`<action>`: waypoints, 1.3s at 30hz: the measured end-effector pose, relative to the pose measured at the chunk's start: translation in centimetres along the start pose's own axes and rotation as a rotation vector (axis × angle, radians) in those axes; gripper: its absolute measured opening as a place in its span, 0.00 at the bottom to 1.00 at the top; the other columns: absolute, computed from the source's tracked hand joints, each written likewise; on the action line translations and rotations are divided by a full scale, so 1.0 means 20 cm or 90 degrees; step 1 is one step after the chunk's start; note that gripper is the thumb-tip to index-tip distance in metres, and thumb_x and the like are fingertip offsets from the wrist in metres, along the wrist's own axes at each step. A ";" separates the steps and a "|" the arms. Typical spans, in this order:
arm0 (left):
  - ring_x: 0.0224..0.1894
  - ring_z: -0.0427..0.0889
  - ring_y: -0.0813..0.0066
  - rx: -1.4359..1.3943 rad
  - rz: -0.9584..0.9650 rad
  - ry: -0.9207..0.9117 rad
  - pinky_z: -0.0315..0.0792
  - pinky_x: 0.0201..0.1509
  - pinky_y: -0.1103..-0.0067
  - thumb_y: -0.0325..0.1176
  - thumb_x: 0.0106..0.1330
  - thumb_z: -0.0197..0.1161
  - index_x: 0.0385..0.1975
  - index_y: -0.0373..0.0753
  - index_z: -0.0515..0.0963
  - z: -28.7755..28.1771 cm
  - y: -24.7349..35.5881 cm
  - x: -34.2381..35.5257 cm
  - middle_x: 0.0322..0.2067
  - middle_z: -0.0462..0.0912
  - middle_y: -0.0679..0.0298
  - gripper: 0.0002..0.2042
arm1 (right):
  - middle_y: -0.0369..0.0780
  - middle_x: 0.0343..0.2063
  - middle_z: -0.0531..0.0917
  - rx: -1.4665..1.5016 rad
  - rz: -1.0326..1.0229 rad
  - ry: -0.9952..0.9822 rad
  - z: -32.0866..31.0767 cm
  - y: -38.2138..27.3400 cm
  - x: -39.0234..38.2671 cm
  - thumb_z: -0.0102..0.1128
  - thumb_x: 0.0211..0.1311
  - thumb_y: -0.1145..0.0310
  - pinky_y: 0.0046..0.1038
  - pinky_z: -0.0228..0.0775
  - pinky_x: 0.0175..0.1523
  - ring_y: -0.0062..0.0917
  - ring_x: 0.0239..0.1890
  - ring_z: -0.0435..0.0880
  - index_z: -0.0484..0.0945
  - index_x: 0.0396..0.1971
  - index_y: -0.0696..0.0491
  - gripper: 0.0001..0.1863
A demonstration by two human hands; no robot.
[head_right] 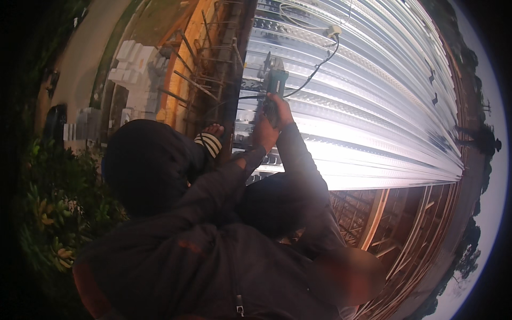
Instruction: The person uses an angle grinder to cut corrugated metal sheets on a roof. They reposition the sheets and continue cutting along the edges while another worker is present nearby.
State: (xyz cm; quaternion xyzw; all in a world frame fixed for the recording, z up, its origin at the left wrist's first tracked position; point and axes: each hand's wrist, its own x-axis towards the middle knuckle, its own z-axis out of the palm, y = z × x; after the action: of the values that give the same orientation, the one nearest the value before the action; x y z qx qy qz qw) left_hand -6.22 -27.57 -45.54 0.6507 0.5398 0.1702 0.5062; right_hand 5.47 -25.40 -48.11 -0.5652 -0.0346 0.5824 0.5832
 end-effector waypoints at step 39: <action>0.50 0.82 0.46 -0.144 0.019 -0.020 0.76 0.50 0.58 0.38 0.59 0.66 0.60 0.35 0.69 -0.08 0.00 0.00 0.45 0.81 0.43 0.28 | 0.41 0.29 0.81 0.018 0.067 0.018 -0.08 0.11 0.09 0.64 0.61 0.54 0.30 0.75 0.36 0.28 0.30 0.82 0.76 0.42 0.57 0.21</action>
State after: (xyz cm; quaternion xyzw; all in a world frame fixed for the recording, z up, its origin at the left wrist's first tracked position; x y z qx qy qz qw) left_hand -7.48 -26.83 -44.89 0.6000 0.4995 0.2276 0.5820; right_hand 5.68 -25.78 -51.31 -0.5658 0.0117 0.6047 0.5604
